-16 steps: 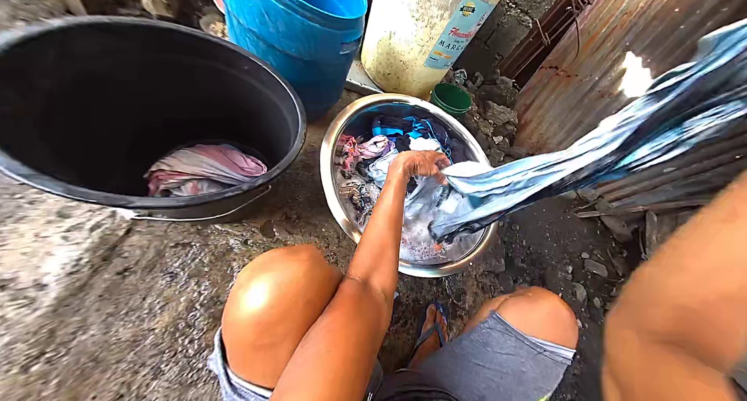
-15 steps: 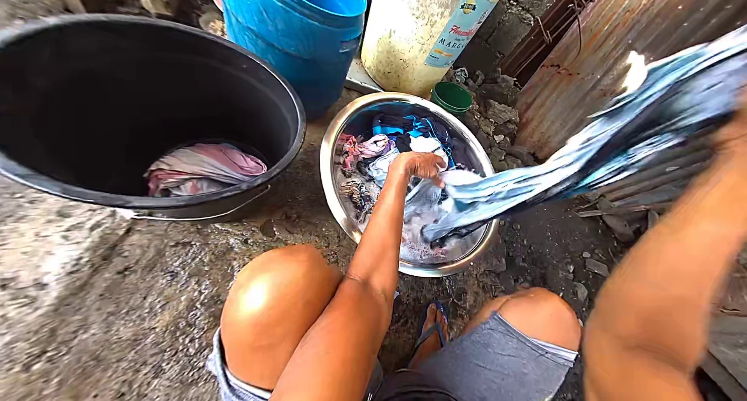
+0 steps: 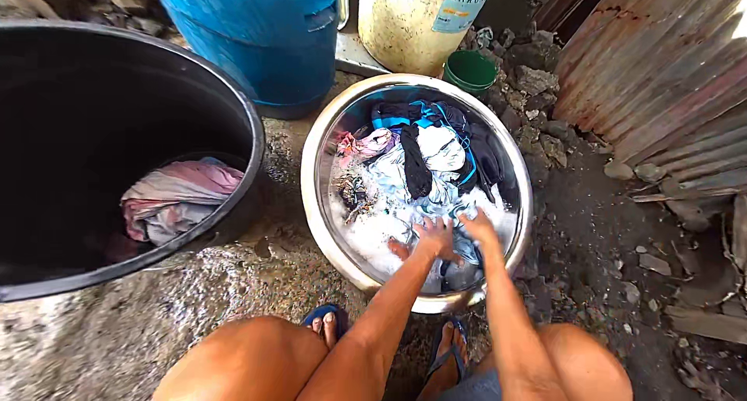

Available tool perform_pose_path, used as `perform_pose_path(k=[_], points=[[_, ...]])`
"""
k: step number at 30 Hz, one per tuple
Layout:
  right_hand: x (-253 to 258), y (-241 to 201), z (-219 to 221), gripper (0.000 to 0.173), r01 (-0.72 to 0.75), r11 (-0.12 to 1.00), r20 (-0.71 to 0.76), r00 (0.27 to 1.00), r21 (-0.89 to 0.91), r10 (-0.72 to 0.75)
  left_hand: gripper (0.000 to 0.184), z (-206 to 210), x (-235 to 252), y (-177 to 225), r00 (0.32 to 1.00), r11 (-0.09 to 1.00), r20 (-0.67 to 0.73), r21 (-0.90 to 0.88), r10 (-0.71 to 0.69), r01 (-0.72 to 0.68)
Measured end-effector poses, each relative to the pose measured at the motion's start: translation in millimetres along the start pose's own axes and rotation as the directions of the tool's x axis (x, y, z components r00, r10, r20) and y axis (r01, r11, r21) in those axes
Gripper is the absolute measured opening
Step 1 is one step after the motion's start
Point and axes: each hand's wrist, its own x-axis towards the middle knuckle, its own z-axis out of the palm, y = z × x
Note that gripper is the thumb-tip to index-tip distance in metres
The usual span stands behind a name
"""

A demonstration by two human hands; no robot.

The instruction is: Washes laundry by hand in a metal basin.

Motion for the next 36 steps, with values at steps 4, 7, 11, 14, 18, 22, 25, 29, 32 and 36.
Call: perform_pose_path(k=[4, 7, 11, 14, 18, 22, 25, 29, 32, 36], points=[[12, -19, 75, 0.072, -0.200, 0.968, -0.038, 0.980, -0.150, 0.196, 0.075, 47, 18, -33, 0.997, 0.993, -0.070, -0.119, 0.014, -0.022], [15, -21, 86, 0.054, -0.139, 0.980, 0.059, 0.987, -0.141, 0.148, 0.050, 31, 2, -40, 0.993, 0.983, 0.105, -0.173, -0.048, 0.066], [37, 4, 107, 0.047, -0.147, 0.988, 0.305, 0.939, -0.055, 0.157, 0.037, 32, -20, -53, 0.955, 0.967, 0.287, -0.213, -0.076, 0.141], [48, 13, 106, 0.049, -0.116, 0.992, 0.218, 0.968, -0.051, 0.124, 0.044, 31, -10, -44, 0.913, 0.947, 0.359, -0.175, -0.193, 0.269], [27, -4, 60, 0.048, -0.051, 0.997, 0.198, 0.978, -0.051, 0.060, 0.049, 12, -19, -29, 0.947, 0.940, 0.254, -0.228, -0.195, 0.254], [2, -14, 9, 0.049, 0.037, 0.891, -0.163, 0.986, 0.452, 0.042, 0.049, 6, 37, -36, 0.983, 0.987, 0.177, -0.158, 0.047, -0.019], [-51, -52, -60, 0.033, 0.244, 0.682, -0.341, 0.940, 0.689, 0.008, 0.085, -13, 11, -27, 0.950, 0.849, -0.064, -0.434, 0.306, -0.302], [-154, -98, -153, 0.028, 0.577, 0.381, -0.544, 0.815, 0.723, -0.201, 0.143, -31, -16, -1, 0.902, 0.807, -0.259, -0.408, 0.346, -0.427], [-209, -138, -209, 0.007, 0.681, -0.040, -0.670, 0.707, 0.731, -0.226, 0.141, -42, -20, 11, 0.855, 0.808, -0.442, -0.379, 0.270, -0.451], [-278, -171, -240, 0.007, 0.629, -0.347, -0.718, 0.628, 0.696, -0.300, 0.115, -57, -31, 20, 0.720, 0.736, -0.632, -0.335, 0.288, -0.588]])
